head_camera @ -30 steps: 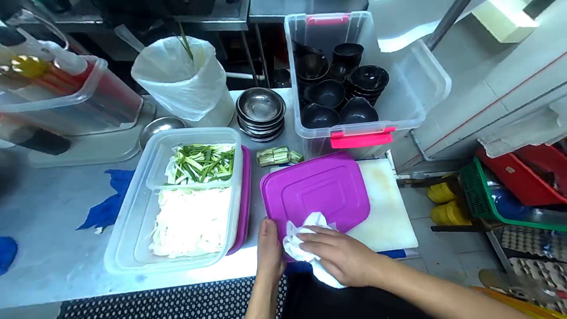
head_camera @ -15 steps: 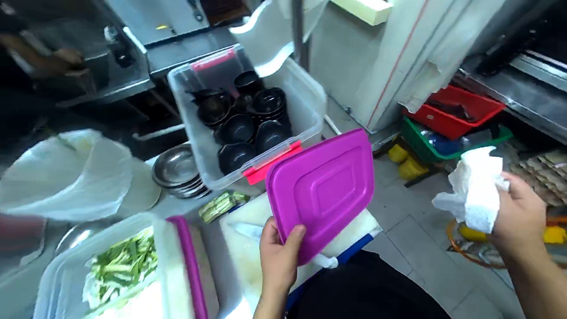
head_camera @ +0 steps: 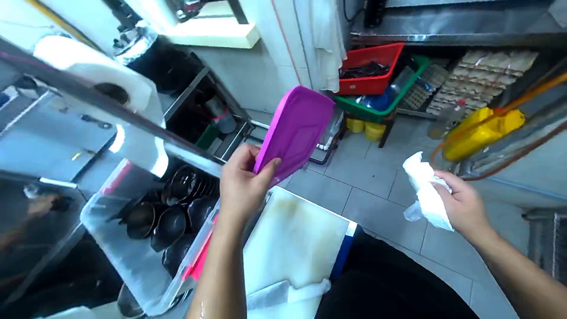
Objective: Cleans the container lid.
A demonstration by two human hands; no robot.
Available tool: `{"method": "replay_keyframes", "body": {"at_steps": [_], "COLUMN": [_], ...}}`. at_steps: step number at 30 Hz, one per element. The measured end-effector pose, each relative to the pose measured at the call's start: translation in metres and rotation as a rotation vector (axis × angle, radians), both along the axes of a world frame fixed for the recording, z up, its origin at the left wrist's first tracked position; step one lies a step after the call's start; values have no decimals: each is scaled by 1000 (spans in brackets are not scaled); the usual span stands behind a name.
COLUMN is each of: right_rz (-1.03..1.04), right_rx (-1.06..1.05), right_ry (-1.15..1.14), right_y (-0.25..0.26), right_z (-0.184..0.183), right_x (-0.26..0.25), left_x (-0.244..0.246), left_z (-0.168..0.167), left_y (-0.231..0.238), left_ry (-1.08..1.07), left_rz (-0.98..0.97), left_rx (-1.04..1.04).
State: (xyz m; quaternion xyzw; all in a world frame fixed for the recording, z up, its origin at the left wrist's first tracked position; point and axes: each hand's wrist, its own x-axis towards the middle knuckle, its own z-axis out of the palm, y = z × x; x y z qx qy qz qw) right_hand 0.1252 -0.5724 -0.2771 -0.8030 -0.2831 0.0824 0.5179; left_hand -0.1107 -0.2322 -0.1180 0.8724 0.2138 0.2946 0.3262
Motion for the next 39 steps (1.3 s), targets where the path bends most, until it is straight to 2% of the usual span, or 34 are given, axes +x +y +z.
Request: {"method": "replay_keyframes", "body": {"at_steps": [9,14,16,18,20,22,24,26,29,32,33,37,39], "right_rz": [-72,-53,-42,-21,4,35,55,55,29,31,41,59,64], "right_rx": [-60,-78,-81,-81,-80,-87,-80,-70,-50,-66,-76,-83,-79], "right_ry": [35,53,59,68,73,58,19,7,14,19,20,32,34], "right_y": [-9,-2,4,10,16,18,17,16,13,15,16,21,23], "right_z": [-9,-15,-18,-21,-23,-21,-22,-22,-25,-25,-25,-25,-25], "right_x": [15,21,22,22,21,20,23,28,32,32,31,28,30], "left_x": [39,51,55,55,42,18,5,7,13,6,-2,-35,-33], "left_z": [14,26,10,-29,-88,-143,-169,-157,-130,-133,-141,-178,-174], "left_y": [17,16,9,-4,-13,-17,-20,-19,-10,-9,-12,-26,-29], "left_ry": [132,73,43,107,313,656,897,887,643,481,494,773,711], "left_rz": [-92,-57,13,68,-23,-211,-363,-332,-211,-133,-134,-287,-254], "left_rx": [297,607,623,540,452,422,399,372,497,566,552,447,431]}}
